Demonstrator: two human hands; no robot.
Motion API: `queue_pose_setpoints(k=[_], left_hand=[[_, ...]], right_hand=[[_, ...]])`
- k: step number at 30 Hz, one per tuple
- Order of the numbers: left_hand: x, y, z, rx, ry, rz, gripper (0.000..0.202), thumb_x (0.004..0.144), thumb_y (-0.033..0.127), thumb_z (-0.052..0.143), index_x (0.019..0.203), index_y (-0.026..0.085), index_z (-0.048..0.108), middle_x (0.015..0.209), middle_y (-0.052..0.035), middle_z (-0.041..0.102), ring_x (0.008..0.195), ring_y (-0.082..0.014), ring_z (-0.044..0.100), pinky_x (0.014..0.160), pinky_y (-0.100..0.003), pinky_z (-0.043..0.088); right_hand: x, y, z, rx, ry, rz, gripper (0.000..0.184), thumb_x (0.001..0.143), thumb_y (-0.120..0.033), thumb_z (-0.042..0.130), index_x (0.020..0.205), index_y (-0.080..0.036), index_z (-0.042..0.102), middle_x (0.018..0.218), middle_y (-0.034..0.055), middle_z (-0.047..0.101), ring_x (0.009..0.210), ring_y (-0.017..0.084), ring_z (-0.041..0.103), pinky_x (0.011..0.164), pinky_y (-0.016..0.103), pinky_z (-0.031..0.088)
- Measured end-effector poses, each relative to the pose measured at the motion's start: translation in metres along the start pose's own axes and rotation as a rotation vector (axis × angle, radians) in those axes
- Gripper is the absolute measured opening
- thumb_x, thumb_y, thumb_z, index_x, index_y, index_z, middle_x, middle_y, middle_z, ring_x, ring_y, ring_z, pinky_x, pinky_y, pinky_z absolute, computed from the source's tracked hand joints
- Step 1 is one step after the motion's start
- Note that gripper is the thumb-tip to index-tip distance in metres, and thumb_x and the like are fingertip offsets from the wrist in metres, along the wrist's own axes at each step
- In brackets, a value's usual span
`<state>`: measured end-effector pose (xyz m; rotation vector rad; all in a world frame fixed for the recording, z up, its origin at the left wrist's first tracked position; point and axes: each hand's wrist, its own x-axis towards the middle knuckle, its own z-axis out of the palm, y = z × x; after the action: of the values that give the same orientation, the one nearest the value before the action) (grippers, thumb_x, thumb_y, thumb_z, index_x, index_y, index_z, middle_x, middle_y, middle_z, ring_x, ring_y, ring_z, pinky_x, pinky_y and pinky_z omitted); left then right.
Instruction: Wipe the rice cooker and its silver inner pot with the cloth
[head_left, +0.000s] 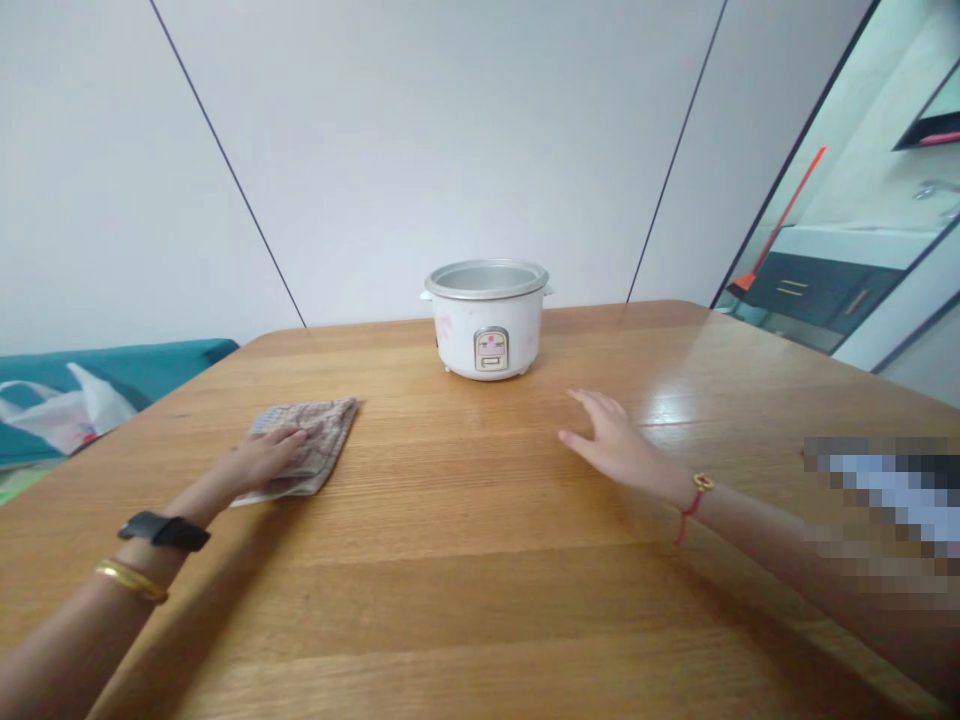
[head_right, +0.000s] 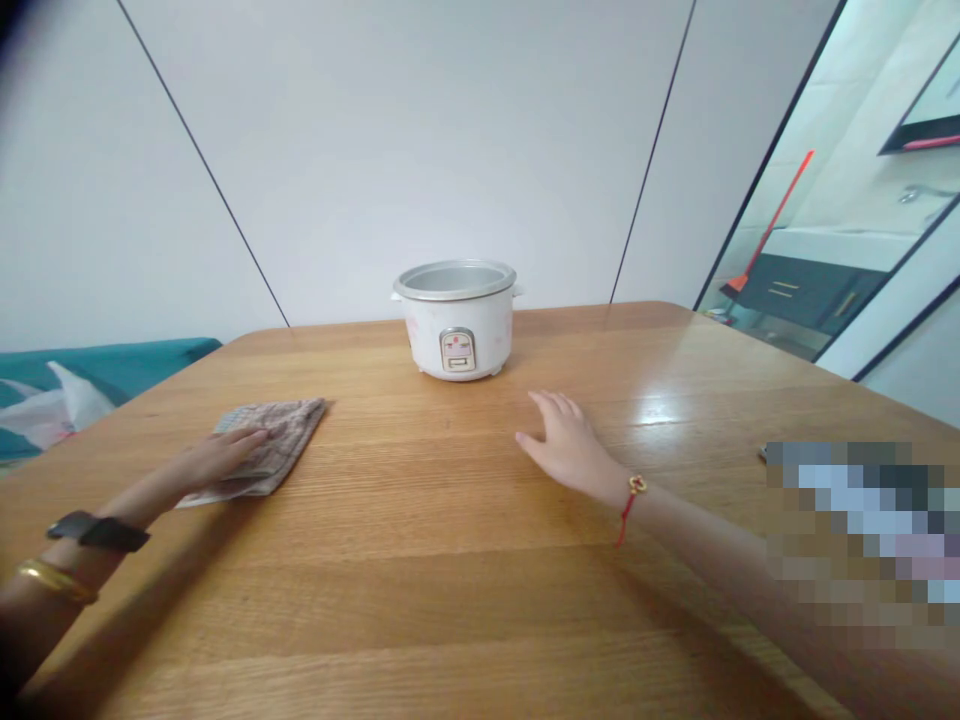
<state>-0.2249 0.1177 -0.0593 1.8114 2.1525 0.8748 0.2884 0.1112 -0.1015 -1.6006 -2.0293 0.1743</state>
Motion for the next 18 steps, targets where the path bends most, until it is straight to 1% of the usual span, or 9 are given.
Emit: queue_pose_setpoints(k=[2,4,6,7,9,11,12,14,18], left_hand=[[-0.019,0.026,0.013,-0.025,-0.121,0.059,0.045,0.072,0.066,0.058,0.079,0.024,0.074,0.098,-0.0171,0.077,0.105,-0.0425,0.07,0.092,-0.058,0.051],[-0.039,0.066,0.035,-0.055,-0.279,0.194,0.049,0.082,0.065,0.048,0.092,0.027,0.077,0.107,-0.017,0.077,0.106,-0.0417,0.07,0.089,-0.057,0.053],[-0.058,0.111,0.062,-0.084,-0.367,0.335,0.044,0.074,0.067,0.059,0.093,0.033,0.078,0.117,-0.0098,0.076,0.119,-0.0397,0.065,0.105,-0.054,0.046],[-0.066,0.132,0.075,-0.092,-0.445,0.487,0.049,0.077,0.069,0.055,0.1,0.032,0.077,0.128,-0.0106,0.072,0.129,-0.0412,0.058,0.111,-0.059,0.039],[-0.077,0.168,0.096,-0.136,-0.582,0.659,0.059,0.09,0.068,0.038,0.117,0.029,0.074,0.143,-0.0121,0.062,0.137,-0.0391,0.052,0.114,-0.061,0.034],[-0.075,0.193,0.107,-0.218,-0.697,0.635,0.064,0.096,0.068,0.031,0.127,0.027,0.069,0.142,-0.0125,0.063,0.132,-0.0349,0.057,0.113,-0.055,0.039],[-0.068,0.202,0.109,-0.272,-0.693,0.601,0.063,0.096,0.067,0.034,0.13,0.026,0.067,0.14,-0.013,0.064,0.13,-0.0335,0.059,0.112,-0.052,0.042],[-0.043,0.212,0.108,-0.363,-0.507,0.532,0.061,0.095,0.064,0.045,0.134,0.021,0.063,0.139,-0.0153,0.064,0.129,-0.033,0.06,0.112,-0.048,0.044],[0.034,0.228,0.102,-0.419,0.121,0.567,0.072,0.089,0.051,0.062,0.147,0.01,0.046,0.155,-0.0223,0.045,0.146,-0.0331,0.041,0.124,-0.047,0.026]], right_hand=[[-0.014,-0.037,-0.001,-0.038,-0.062,-0.119,0.068,0.088,-0.045,0.059,0.15,-0.019,0.048,0.159,0.0157,0.042,0.15,0.036,0.032,0.123,0.058,0.025],[-0.021,-0.078,0.0,-0.048,-0.179,-0.232,0.066,0.09,-0.047,0.057,0.152,-0.024,0.048,0.165,0.0107,0.033,0.154,0.035,0.023,0.124,0.062,0.019],[-0.02,-0.107,0.003,-0.05,-0.289,-0.317,0.065,0.092,-0.052,0.054,0.153,-0.031,0.046,0.167,0.0057,0.029,0.155,0.037,0.019,0.122,0.069,0.012],[-0.017,-0.115,0.006,-0.053,-0.332,-0.321,0.066,0.092,-0.054,0.054,0.154,-0.033,0.044,0.167,0.0042,0.028,0.154,0.039,0.019,0.12,0.073,0.01],[-0.008,-0.115,0.013,-0.063,-0.395,-0.249,0.068,0.093,-0.061,0.05,0.156,-0.036,0.041,0.167,0.0034,0.029,0.153,0.044,0.02,0.115,0.079,0.009],[0.0,-0.098,0.018,-0.094,-0.428,-0.156,0.07,0.094,-0.068,0.044,0.157,-0.036,0.039,0.167,0.0043,0.03,0.152,0.047,0.018,0.111,0.084,0.009],[0.001,-0.087,0.019,-0.116,-0.432,-0.128,0.07,0.095,-0.069,0.04,0.157,-0.037,0.038,0.167,0.0046,0.029,0.153,0.048,0.017,0.109,0.085,0.008],[0.0,-0.066,0.019,-0.164,-0.411,-0.097,0.069,0.097,-0.069,0.036,0.158,-0.036,0.037,0.168,0.0053,0.026,0.154,0.046,0.014,0.107,0.087,0.008],[-0.009,-0.043,0.013,-0.213,-0.355,-0.061,0.067,0.099,-0.066,0.035,0.158,-0.035,0.038,0.168,0.0057,0.026,0.154,0.045,0.015,0.108,0.086,0.007]])
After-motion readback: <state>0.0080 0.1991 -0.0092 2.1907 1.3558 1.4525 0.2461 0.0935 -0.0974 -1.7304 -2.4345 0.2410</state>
